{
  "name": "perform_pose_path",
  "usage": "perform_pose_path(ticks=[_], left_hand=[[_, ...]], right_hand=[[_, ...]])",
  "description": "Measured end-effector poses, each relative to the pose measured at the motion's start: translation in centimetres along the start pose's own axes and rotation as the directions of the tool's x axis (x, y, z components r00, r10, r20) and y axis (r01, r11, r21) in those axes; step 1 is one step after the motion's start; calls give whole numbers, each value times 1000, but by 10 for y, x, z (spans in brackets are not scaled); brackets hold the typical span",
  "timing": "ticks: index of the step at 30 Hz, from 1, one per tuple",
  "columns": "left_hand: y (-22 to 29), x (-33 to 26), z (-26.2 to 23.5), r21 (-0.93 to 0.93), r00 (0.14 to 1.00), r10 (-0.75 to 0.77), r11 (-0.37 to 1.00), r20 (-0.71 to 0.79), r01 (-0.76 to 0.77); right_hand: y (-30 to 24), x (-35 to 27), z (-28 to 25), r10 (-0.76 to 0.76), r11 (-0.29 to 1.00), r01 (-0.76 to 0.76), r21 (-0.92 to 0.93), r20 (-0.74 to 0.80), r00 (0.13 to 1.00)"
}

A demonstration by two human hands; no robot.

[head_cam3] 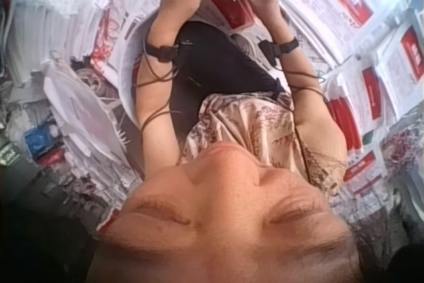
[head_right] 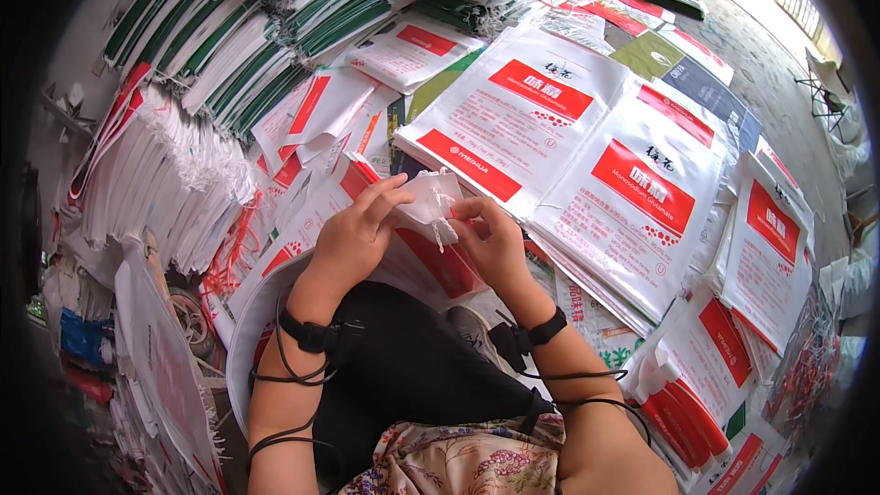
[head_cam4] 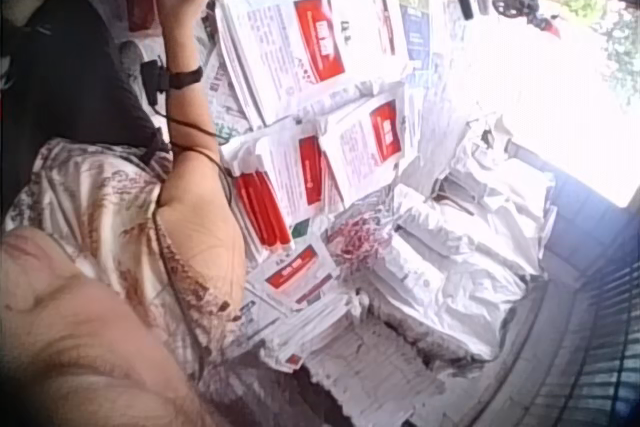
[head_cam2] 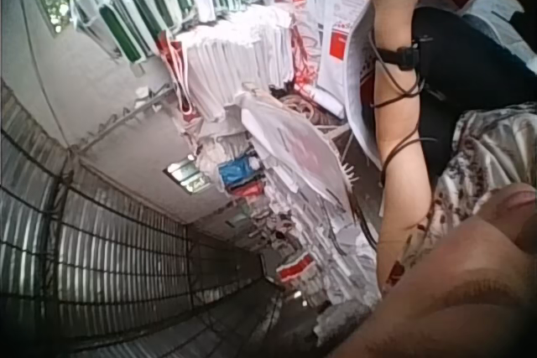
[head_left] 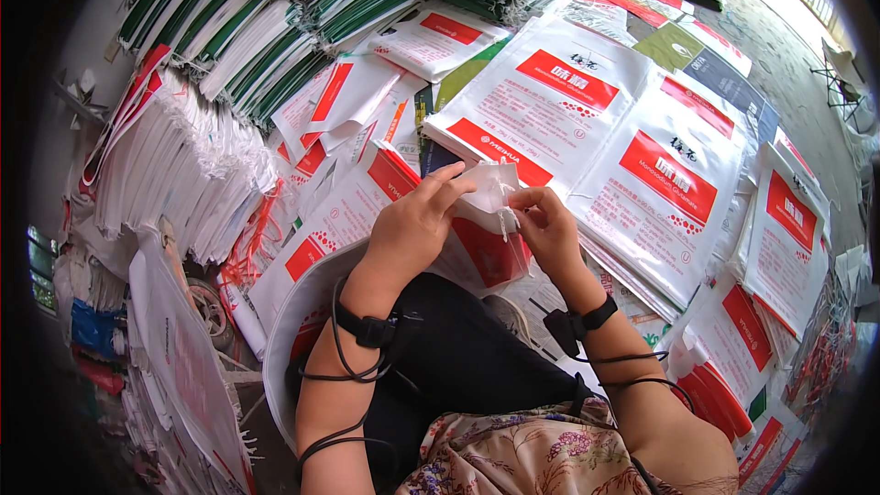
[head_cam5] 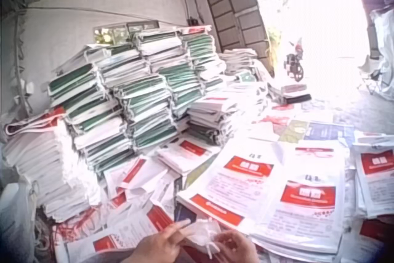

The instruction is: Sorting and stacking plastic packaging bags for Monosodium Glutamate on a factory floor.

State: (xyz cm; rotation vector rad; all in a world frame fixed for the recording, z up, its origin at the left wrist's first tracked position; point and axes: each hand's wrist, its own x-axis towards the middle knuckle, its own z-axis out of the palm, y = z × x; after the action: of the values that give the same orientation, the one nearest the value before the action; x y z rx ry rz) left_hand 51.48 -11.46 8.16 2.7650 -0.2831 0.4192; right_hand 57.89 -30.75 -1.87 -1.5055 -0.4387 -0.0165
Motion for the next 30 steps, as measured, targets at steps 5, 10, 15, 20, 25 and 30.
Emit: perform_pose_path(ticks=[5,10,15,20,25,30], left_hand=[[5,1,-3,-46,1000,-10,999,6,10],[4,0,-5,-53,999,34,998,14,-34],[3,-1,-4,-41,999,42,998,-24,-43],[3,-2,-3,-88,1000,-15,996,-12,14],[7,-1,-3,-94,999,-48,995,-14,47],[7,2,0,-57,999,-38,998,-24,36]], right_hand=[[-9,11,-5,33,997,-25,-70,118,992],[-20,17,1,-253,912,250,-324,34,967],[-10,19,0,-175,938,187,-291,69,982],[-9,17,3,-146,935,166,-312,87,985],[1,7,-3,-228,941,220,-257,-3,974],[1,2,-9,-140,987,139,-81,-5,990]])
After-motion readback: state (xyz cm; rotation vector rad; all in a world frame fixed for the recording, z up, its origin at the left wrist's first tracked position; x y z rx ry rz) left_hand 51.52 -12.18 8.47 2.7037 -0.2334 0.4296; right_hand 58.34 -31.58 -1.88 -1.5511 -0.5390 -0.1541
